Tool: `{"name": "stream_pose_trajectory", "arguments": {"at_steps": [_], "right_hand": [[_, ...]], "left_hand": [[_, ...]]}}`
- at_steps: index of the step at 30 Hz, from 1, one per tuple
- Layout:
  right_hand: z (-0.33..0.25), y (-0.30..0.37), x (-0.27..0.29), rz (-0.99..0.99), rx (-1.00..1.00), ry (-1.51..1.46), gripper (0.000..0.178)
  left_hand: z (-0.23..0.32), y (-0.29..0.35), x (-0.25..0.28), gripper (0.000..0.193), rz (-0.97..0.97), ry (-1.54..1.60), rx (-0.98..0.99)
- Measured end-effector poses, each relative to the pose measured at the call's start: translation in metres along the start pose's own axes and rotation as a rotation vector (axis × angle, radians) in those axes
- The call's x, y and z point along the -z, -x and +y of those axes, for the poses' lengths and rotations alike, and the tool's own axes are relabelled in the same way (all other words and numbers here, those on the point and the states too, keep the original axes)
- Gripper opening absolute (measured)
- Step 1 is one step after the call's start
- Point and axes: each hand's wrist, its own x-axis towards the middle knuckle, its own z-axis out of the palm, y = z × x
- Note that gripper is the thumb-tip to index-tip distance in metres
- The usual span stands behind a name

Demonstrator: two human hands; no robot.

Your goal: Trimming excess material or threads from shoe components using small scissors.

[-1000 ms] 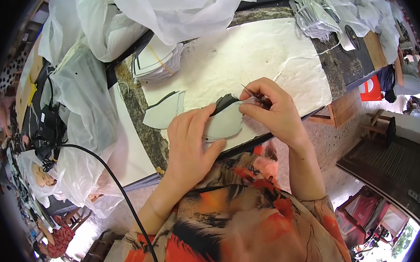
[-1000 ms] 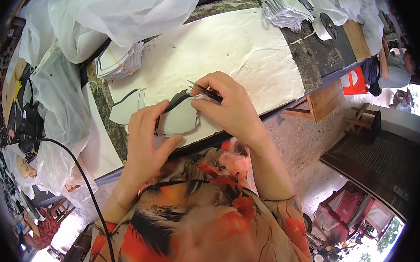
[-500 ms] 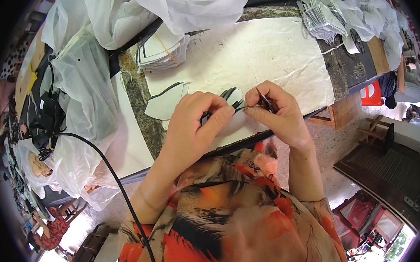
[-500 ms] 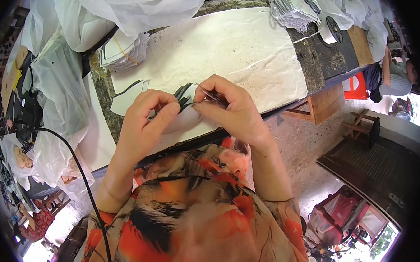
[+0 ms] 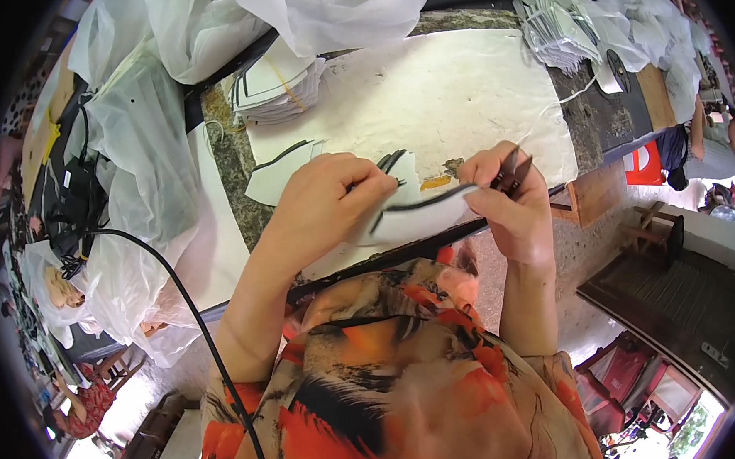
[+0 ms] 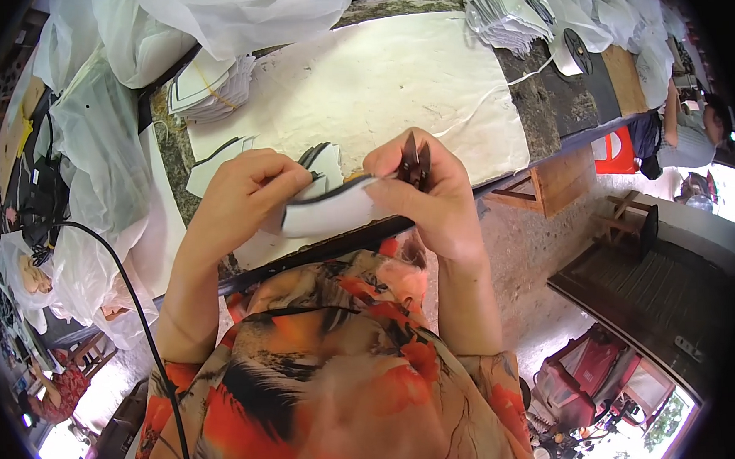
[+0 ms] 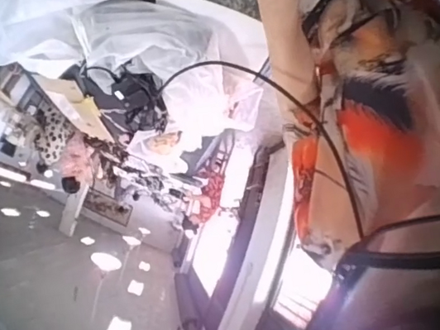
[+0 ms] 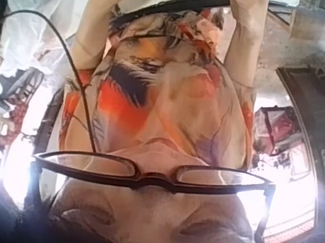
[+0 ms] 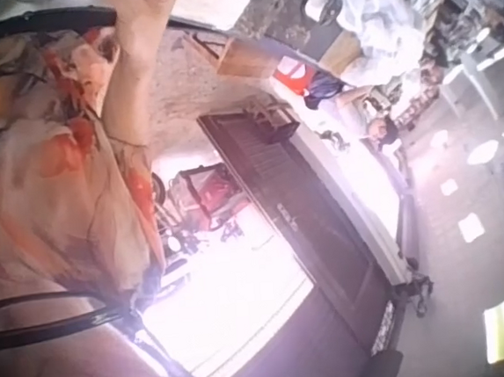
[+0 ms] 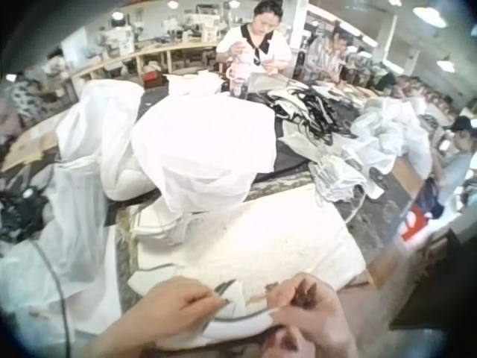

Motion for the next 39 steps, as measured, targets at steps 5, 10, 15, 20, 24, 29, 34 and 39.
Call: {"name": "stream_pose_trajectory", "arguments": {"at_steps": [5, 10, 15, 20, 24, 29, 34, 39], "right_hand": [[-0.004, -0.006, -0.004, 0.087, -0.169, 0.098, 0.021], [-0.004, -0.009, -0.020, 0.128, -0.218, 0.138, 0.021], [-0.001, -0.012, -0.022, 0.119, -0.343, 0.012, 0.021], [0.001, -0.012, -0.021, 0.071, -0.363, 0.067, 0.021], [0.000, -0.013, -0.026, 0.038, -0.332, 0.194, 0.020], [-0.015, -0.017, -0.022, -0.068, -0.357, 0.324, 0.019], [-0.017, -0.021, -0.013, -0.062, -0.267, 0.459, 0.019], [-0.022, -0.021, -0.016, -0.183, -0.207, 0.603, 0.021]], "left_hand": [[0.019, 0.009, 0.011, 0.021, 0.115, 0.155, -0.026], [0.030, 0.015, 0.014, 0.018, -0.205, 0.345, 0.146], [0.007, 0.022, 0.011, 0.017, -0.256, 0.581, 0.096], [0.008, 0.020, 0.014, 0.019, -0.268, 0.642, 0.107], [0.024, 0.014, 0.011, 0.021, -0.184, 0.445, 0.078], [0.022, 0.011, 0.013, 0.024, -0.215, 0.287, 0.213], [0.024, 0.011, 0.012, 0.024, -0.223, 0.407, 0.230], [0.021, 0.014, 0.014, 0.025, -0.227, 0.436, 0.234]]}}
